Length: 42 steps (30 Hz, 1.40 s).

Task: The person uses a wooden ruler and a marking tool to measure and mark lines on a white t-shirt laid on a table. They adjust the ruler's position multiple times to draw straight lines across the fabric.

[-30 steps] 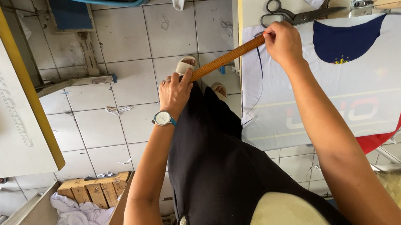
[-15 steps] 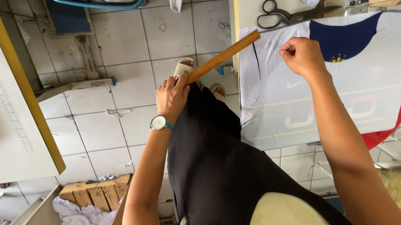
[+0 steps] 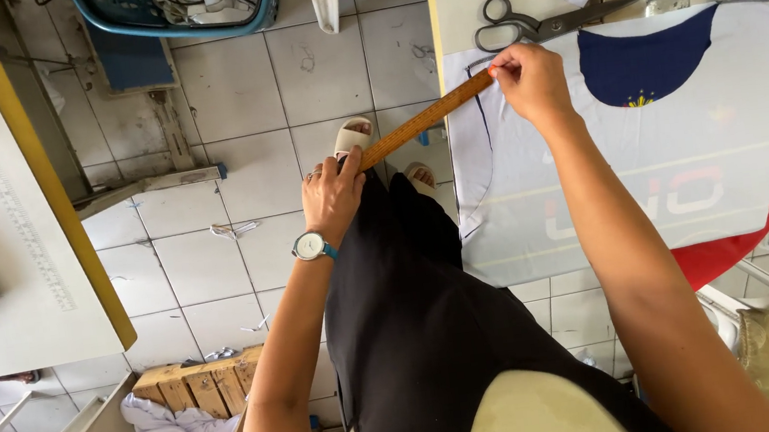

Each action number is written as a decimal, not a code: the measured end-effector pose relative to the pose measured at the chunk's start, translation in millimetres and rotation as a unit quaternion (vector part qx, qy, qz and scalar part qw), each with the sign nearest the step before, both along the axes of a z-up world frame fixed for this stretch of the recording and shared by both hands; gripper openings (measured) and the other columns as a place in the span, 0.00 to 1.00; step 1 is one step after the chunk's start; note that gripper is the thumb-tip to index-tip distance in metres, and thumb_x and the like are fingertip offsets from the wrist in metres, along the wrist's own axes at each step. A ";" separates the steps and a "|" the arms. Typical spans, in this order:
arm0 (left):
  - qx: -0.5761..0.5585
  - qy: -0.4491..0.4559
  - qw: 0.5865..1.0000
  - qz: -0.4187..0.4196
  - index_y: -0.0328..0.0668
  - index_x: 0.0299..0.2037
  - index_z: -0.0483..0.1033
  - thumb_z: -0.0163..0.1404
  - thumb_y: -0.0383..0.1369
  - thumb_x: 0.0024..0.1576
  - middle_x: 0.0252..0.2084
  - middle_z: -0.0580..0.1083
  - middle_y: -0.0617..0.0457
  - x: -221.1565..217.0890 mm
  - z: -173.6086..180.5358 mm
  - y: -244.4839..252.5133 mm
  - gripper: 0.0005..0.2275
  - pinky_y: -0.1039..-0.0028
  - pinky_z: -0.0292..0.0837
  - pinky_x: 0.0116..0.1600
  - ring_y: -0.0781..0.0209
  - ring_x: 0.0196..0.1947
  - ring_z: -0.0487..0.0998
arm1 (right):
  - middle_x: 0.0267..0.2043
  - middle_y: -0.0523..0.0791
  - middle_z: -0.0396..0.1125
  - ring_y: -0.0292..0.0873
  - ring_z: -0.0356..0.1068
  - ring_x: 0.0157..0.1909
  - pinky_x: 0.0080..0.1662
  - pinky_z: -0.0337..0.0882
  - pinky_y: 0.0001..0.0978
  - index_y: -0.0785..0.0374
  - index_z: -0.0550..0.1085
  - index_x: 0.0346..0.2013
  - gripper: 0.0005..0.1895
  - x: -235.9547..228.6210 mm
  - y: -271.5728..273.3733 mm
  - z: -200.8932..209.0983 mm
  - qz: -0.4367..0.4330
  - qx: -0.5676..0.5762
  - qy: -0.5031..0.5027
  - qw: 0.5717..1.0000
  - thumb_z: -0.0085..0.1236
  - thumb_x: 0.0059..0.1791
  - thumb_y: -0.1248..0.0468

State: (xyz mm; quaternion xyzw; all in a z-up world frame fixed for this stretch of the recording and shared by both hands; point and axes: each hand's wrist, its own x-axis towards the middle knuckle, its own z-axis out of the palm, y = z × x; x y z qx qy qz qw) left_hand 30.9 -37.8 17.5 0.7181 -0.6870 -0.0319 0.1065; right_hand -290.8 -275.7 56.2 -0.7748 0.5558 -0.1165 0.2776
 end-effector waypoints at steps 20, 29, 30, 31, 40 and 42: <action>-0.004 0.002 1.000 0.021 0.69 0.60 0.73 0.53 0.49 0.56 0.33 0.69 0.58 2.2 -4.1 2.5 0.20 0.64 0.76 0.39 0.56 0.35 0.79 | 0.28 0.38 0.73 0.44 0.72 0.38 0.43 0.76 0.35 0.52 0.78 0.37 0.04 8.6 -13.3 -17.3 0.057 -0.054 0.050 0.996 0.66 0.49 0.65; 0.055 0.023 0.998 0.019 0.69 0.61 0.71 0.52 0.49 0.58 0.34 0.70 0.56 5.8 0.7 -1.0 0.20 0.61 0.76 0.41 0.52 0.36 0.81 | 0.29 0.40 0.68 0.46 0.73 0.37 0.41 0.75 0.39 0.53 0.77 0.35 0.04 15.2 -11.8 -11.8 0.080 -0.051 0.150 0.984 0.65 0.48 0.64; 0.060 0.025 0.998 0.020 0.69 0.62 0.71 0.52 0.48 0.58 0.34 0.71 0.56 5.6 1.5 -1.3 0.20 0.61 0.76 0.41 0.52 0.36 0.81 | 0.29 0.40 0.67 0.48 0.73 0.37 0.42 0.75 0.40 0.53 0.77 0.34 0.02 16.8 -11.7 -5.7 0.094 -0.028 0.179 0.979 0.63 0.49 0.64; 0.059 0.025 0.998 0.020 0.69 0.62 0.71 0.52 0.48 0.58 0.34 0.71 0.56 4.9 0.5 -1.5 0.20 0.61 0.76 0.41 0.52 0.36 0.81 | 0.29 0.40 0.67 0.48 0.73 0.37 0.42 0.75 0.40 0.53 0.77 0.34 0.02 14.0 -13.5 1.0 0.094 -0.029 0.179 0.979 0.63 0.49 0.64; 0.022 0.017 1.000 0.001 0.69 0.61 0.72 0.51 0.49 0.58 0.33 0.69 0.58 7.5 6.7 0.7 0.19 0.64 0.77 0.41 0.55 0.35 0.80 | 0.29 0.45 0.74 0.54 0.75 0.41 0.46 0.76 0.46 0.55 0.80 0.35 0.02 -9.9 -16.5 20.7 0.069 0.045 0.158 0.984 0.62 0.49 0.64; 0.015 0.009 1.000 -0.008 0.69 0.61 0.72 0.52 0.49 0.58 0.32 0.68 0.58 7.0 10.9 2.6 0.20 0.64 0.77 0.40 0.54 0.33 0.80 | 0.30 0.46 0.73 0.52 0.75 0.38 0.44 0.77 0.43 0.57 0.80 0.36 0.03 -4.0 -11.4 17.7 0.069 0.040 0.110 0.991 0.63 0.48 0.67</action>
